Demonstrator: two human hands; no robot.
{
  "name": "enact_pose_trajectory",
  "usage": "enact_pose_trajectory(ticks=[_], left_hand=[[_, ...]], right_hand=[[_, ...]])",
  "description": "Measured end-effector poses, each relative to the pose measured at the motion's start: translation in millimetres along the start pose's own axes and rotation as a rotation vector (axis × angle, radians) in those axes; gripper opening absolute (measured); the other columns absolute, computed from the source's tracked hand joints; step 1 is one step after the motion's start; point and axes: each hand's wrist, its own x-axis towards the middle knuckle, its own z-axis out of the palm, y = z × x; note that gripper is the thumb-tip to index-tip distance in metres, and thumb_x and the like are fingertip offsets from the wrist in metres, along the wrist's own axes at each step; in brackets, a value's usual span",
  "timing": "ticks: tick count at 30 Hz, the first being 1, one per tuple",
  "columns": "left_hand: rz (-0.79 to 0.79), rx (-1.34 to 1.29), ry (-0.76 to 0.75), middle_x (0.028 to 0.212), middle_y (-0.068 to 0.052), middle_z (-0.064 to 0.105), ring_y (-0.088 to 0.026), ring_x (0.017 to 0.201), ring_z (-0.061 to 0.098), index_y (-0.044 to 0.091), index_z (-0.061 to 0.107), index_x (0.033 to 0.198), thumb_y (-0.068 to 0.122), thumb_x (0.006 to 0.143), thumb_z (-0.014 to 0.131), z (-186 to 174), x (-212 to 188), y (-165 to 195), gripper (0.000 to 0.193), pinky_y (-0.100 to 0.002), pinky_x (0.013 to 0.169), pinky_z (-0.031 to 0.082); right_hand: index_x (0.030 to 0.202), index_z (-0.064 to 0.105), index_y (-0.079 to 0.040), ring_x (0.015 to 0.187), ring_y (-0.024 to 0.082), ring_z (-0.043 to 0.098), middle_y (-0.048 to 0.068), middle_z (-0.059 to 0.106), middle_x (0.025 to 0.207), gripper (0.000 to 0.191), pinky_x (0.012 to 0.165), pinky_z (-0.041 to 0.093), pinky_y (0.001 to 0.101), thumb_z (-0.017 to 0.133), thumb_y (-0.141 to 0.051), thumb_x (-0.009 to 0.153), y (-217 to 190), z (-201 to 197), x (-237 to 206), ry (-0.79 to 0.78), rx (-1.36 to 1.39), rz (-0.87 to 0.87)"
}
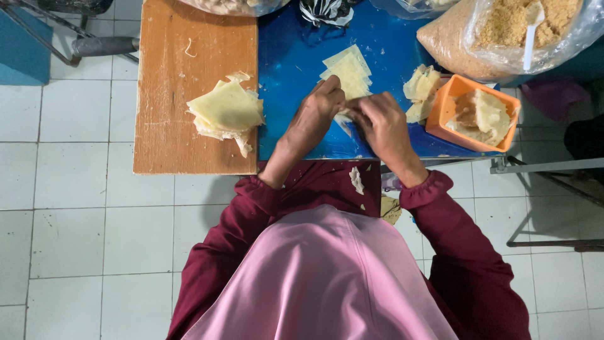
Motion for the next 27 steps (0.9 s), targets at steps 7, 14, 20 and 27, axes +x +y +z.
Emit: enact_pose_trajectory(ticks=[7,14,20,27], left_hand=[[-0.093,0.022,-0.010,0.103,-0.014,0.055,-0.033,0.093,0.065,-0.002,0.057,0.092,-0.001,0.092,0.062,-3,-3,4,0.005,-0.044,0.074,0.053],[-0.133,0.156,-0.033,0.129,-0.017,0.050,-0.035,0.104,0.067,0.000,0.062,0.121,-0.008,0.087,0.059,-7,-33,25,0.035,-0.042,0.077,0.058],[-0.041,0.266,-0.090,0.134,-0.018,0.051,-0.034,0.116,0.063,-0.002,0.061,0.127,-0.007,0.085,0.059,-7,-49,23,0.043,-0.041,0.089,0.057],[-0.016,0.310,-0.057,0.131,-0.014,0.054,-0.031,0.121,0.061,-0.003,0.062,0.121,-0.003,0.091,0.059,-4,-50,24,0.030,-0.040,0.097,0.054]], right_hand=[[0.109,0.071,-0.003,0.107,0.028,0.056,0.007,0.062,0.110,0.015,0.089,0.046,0.0413,0.072,-0.007,0.095,-13,0,-4,0.027,-0.289,-0.067],[0.125,0.070,-0.006,0.119,0.024,0.051,0.004,0.056,0.124,0.029,0.100,0.043,0.0415,0.066,-0.011,0.097,-37,-3,-11,-0.008,-0.455,-0.025],[0.139,0.067,-0.008,0.120,0.024,0.050,0.004,0.054,0.128,0.042,0.101,0.039,0.0428,0.065,-0.010,0.098,-39,-5,-9,-0.068,-0.508,-0.007],[0.143,0.064,-0.008,0.122,0.026,0.046,0.006,0.051,0.132,0.041,0.102,0.037,0.0462,0.064,-0.013,0.102,-32,-1,-9,-0.070,-0.497,-0.005]])
